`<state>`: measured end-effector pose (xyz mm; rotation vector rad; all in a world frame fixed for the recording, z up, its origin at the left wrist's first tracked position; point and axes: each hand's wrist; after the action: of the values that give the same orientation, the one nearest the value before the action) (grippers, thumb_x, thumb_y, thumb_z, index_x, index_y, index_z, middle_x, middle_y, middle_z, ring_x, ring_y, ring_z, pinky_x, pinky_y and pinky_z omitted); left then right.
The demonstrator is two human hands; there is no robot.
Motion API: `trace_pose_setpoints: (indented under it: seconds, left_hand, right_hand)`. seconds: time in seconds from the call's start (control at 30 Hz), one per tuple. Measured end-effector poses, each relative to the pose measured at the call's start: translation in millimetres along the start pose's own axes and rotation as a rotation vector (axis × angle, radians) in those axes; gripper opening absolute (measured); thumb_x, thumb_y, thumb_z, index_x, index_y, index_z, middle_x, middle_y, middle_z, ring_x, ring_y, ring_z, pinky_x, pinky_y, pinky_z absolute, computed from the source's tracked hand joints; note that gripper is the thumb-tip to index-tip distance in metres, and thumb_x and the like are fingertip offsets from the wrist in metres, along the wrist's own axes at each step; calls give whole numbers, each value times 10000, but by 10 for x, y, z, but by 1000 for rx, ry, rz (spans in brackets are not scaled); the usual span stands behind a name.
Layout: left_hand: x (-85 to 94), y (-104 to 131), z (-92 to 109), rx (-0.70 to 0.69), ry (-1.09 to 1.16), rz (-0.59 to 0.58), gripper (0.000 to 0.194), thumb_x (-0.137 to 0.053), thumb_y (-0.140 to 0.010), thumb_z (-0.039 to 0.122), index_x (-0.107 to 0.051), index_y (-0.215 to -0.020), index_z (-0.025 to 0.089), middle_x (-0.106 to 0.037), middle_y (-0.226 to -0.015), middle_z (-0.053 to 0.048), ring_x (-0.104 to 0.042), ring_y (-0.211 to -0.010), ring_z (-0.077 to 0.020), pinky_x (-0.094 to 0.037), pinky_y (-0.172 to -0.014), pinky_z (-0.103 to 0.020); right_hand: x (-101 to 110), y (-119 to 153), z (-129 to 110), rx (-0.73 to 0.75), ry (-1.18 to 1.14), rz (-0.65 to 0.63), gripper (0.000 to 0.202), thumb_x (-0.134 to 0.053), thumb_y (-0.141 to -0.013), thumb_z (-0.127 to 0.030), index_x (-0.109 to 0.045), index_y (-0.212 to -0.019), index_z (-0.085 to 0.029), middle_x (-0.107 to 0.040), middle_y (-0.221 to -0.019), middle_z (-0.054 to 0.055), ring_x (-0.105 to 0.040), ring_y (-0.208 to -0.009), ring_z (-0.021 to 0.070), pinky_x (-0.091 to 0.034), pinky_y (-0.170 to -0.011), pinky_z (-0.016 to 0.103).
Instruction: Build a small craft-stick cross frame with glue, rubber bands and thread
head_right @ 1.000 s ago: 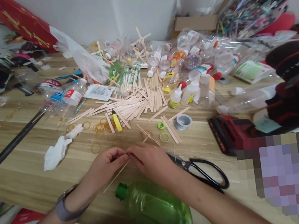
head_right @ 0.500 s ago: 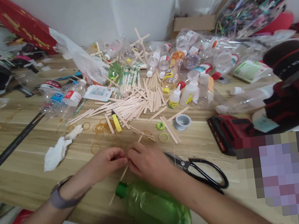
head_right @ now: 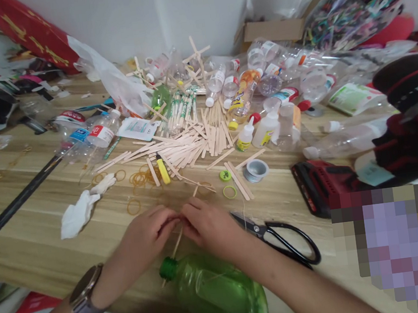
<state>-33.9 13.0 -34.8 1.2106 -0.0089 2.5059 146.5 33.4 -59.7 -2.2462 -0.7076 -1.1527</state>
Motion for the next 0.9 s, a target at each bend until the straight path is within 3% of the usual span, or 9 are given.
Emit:
trace_pose_setpoints:
  seconds: [0.2,0.37,0.57,0.9]
  left_hand:
    - [-26,42,38,21,75,38,254,-417,-872,263,-651,-861,165,-644,-907,-116,-551,-881,-279,-359,-810,-398]
    - [-5,-41,-13,111,271,-30,154,-517,-792,282,-624,-728,190,-589,-660,-7,-516,-641,-185,-355,-616,-293]
    - [-31,-128,-51,226,584,-67,192,-561,-735,366,-625,-717,186,-588,-658,26,-513,-610,-134,-378,-585,-240]
    - [-90,-114,-53,356,814,-14,241,-629,-715,421,-610,-722,181,-489,-580,69,-359,-482,-80,-257,-457,-211]
  right_hand:
    - [-1,3,18,-20,-47,-9,98,-532,-858,-86,-563,-831,-175,-606,-813,40,-593,-736,172,-455,-644,270]
    - [-11,2,24,-35,-73,-7,108,-535,-858,-80,-568,-833,-180,-611,-812,37,-586,-717,164,-444,-638,266]
    - [-14,3,17,-99,-112,19,90,-504,-905,-116,-567,-914,-180,-663,-848,53,-634,-741,171,-456,-641,264]
    - [-2,37,-27,-150,-172,46,143,-541,-859,-167,-599,-988,-184,-728,-926,68,-680,-799,196,-481,-691,292]
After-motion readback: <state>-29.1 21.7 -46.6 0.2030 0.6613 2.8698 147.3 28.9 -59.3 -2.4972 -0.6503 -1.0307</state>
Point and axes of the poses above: each hand's wrist, its own y-axis away from the middle knuckle, its own x-axis out of the back of the hand, z = x × y
